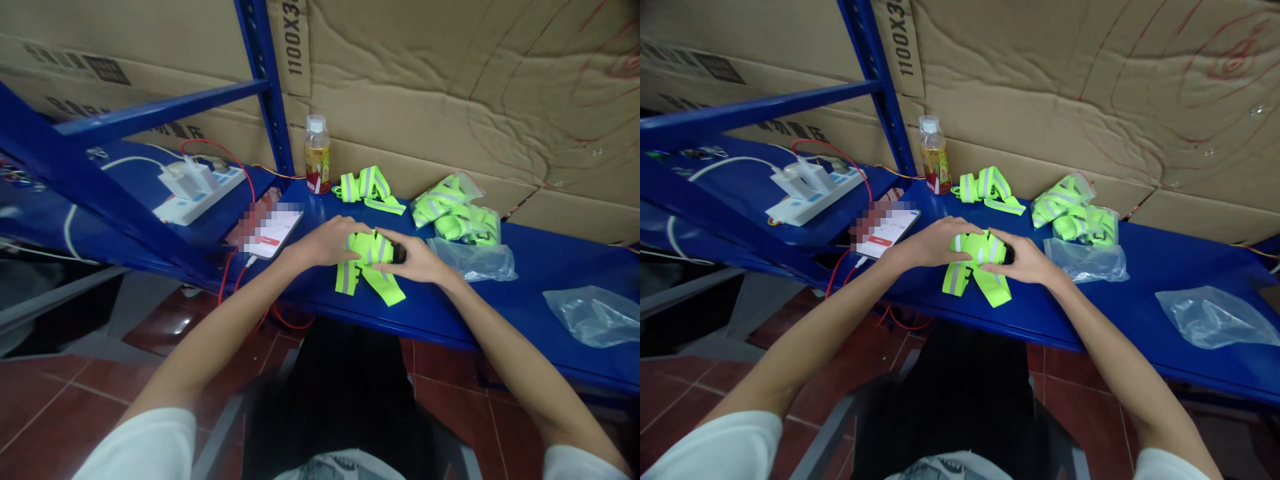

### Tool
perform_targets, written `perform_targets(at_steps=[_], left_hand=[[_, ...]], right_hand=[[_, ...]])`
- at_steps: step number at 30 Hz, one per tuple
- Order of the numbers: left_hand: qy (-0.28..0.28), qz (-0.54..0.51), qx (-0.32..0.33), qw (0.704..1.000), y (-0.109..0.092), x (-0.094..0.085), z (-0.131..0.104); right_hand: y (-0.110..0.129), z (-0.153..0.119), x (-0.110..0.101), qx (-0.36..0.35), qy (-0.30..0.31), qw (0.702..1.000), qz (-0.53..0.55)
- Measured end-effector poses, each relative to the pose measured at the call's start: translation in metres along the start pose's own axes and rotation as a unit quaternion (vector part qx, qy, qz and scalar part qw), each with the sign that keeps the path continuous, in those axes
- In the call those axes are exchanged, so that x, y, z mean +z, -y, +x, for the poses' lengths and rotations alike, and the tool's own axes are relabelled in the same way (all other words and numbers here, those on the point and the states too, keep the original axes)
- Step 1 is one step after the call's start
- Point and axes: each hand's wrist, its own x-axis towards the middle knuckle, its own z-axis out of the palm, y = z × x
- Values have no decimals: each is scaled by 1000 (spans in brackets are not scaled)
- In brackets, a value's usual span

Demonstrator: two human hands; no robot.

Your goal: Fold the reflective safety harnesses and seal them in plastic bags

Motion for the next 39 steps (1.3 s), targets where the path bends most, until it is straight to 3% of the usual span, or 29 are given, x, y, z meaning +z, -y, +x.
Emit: perform_targets(at_steps=[4,8,13,17,19,23,26,28,31,35,39], left_hand=[[-81,55,4,995,-9,9,-5],[-85,88,18,992,-6,12,-1],[-80,57,103,990,7,13,5],[-83,88,121,985,3,14,5],[-51,79,109,990,-2,9,1],[78,-44,101,991,-5,-15,-10],[85,-99,98,987,-2,-29,-17],[70,-99,83,989,0,-31,-18],[62,-51,70,994,-2,-26,-17],[66,0,70,995,-5,-20,-17],[49,28,94,994,-7,-15,-22]], right_hand=[[-10,4,0,80,-36,989,120],[-14,6,4,82,-44,984,151],[-2,5,-1,11,-87,994,59],[5,3,-2,-13,-63,998,-11],[6,1,0,-13,-56,998,-32],[8,-1,4,-33,-55,992,-107],[10,0,2,-52,-39,987,-144],[12,0,-3,-56,-22,992,-114],[13,-1,-15,-31,23,999,30],[9,-4,-27,14,79,977,199],[4,-1,-25,86,30,952,291]])
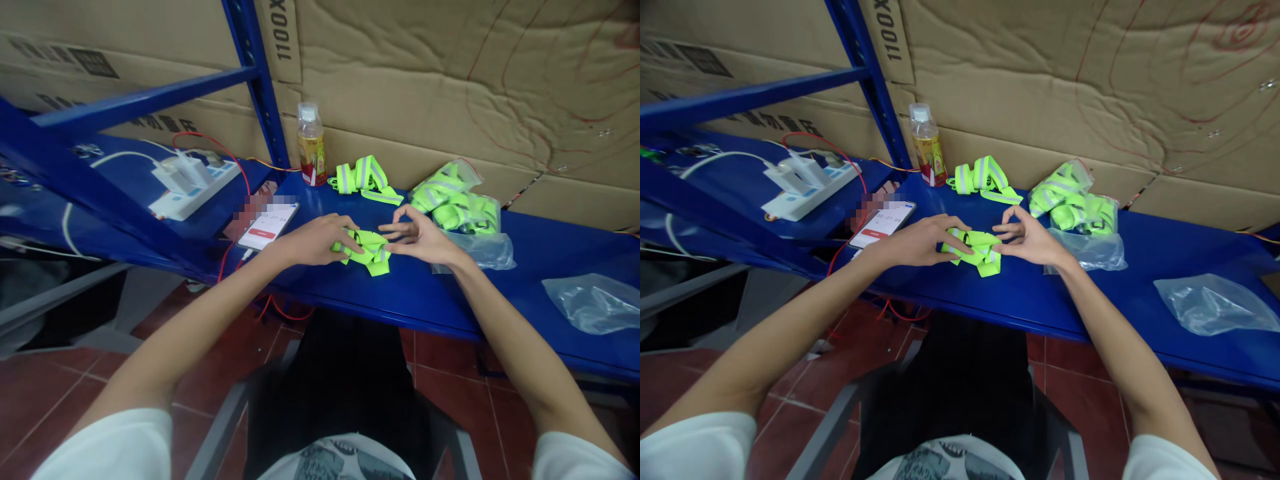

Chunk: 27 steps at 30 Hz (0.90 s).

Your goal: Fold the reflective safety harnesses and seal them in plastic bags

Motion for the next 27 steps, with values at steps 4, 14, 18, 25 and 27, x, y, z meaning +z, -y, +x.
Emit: perform_targets(at_steps=[4,14,18,25,27], left_hand=[[-23,32,20,999,-5,9,-6],[-67,-81,5,994,24,18,9],[-75,-92,3,993,27,19,12],[-175,-109,-1,979,17,19,7],[-223,-125,-19,967,15,21,10]], right_hand=[[-6,6,9,28,-31,997,-63],[-8,6,35,-50,-46,959,-274],[-8,4,33,-60,-56,968,-237],[-18,12,43,-105,-128,986,-35],[-18,15,46,-85,-169,980,65]])
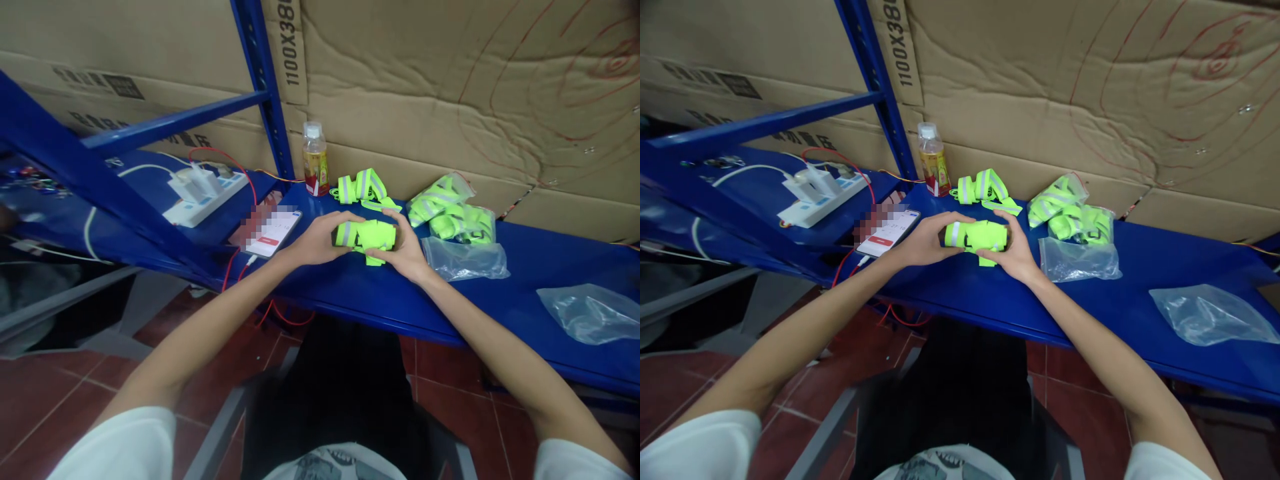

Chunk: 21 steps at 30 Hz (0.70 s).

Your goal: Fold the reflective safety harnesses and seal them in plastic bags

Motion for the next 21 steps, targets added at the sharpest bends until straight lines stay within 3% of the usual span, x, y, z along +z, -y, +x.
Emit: perform_targets(at_steps=[4,9,17,21], left_hand=[[-102,-39,-41,993,-7,15,6],[-168,6,-59,984,-20,32,17],[-209,96,-28,973,-32,47,33],[-165,183,-1,969,-30,56,40]], right_hand=[[7,2,2,46,-63,988,130],[14,3,0,101,-113,969,195],[19,5,1,101,-101,952,270],[29,4,-4,104,-41,956,272]])
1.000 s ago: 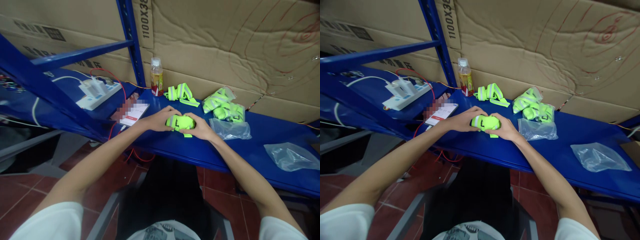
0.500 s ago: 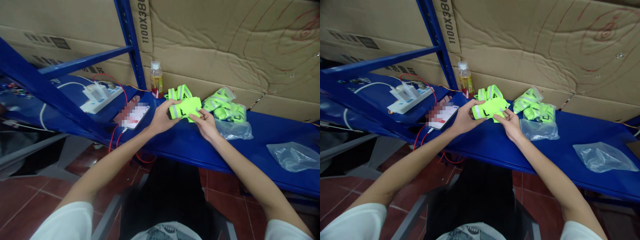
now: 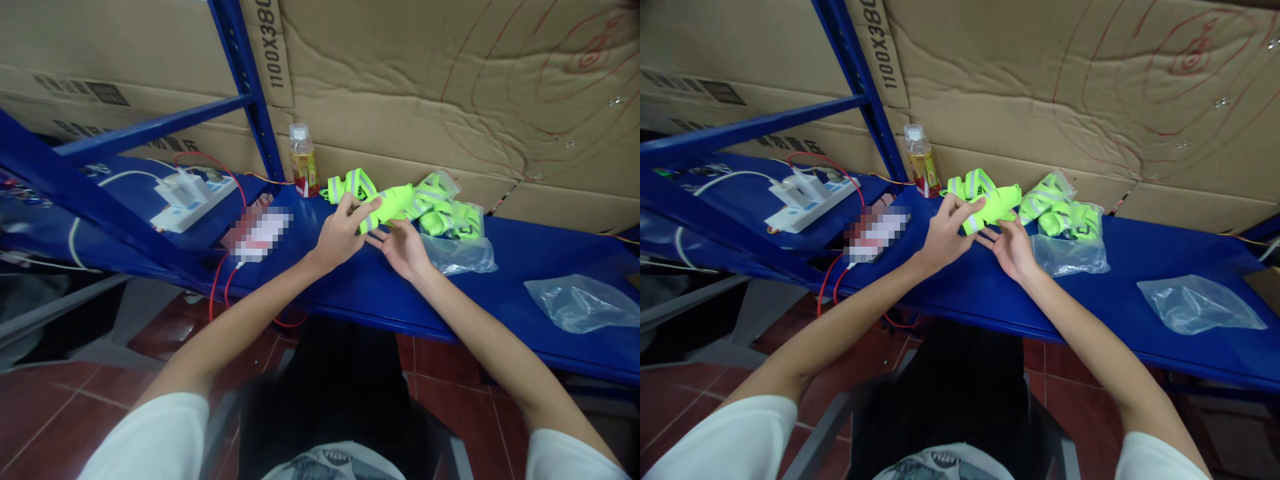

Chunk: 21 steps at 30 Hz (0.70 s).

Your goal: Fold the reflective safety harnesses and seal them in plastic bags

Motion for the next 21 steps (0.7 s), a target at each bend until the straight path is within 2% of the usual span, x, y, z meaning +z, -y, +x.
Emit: perform_targets(at_steps=[4,8,11,15,19,21], left_hand=[[60,68,30,995,-1,13,3],[86,89,61,990,-12,20,6],[108,82,46,990,-22,21,12],[99,-28,20,995,-25,26,25],[62,-151,17,986,-22,40,29],[98,-163,-2,982,-22,48,28]], right_hand=[[9,-1,-3,-18,21,999,-18],[6,2,-4,-37,-46,996,-70],[-2,7,-4,-63,-73,990,-103],[-4,20,-15,-92,-121,983,-107],[17,36,-43,-164,-193,954,-159],[32,43,-60,-204,-219,932,-203]])
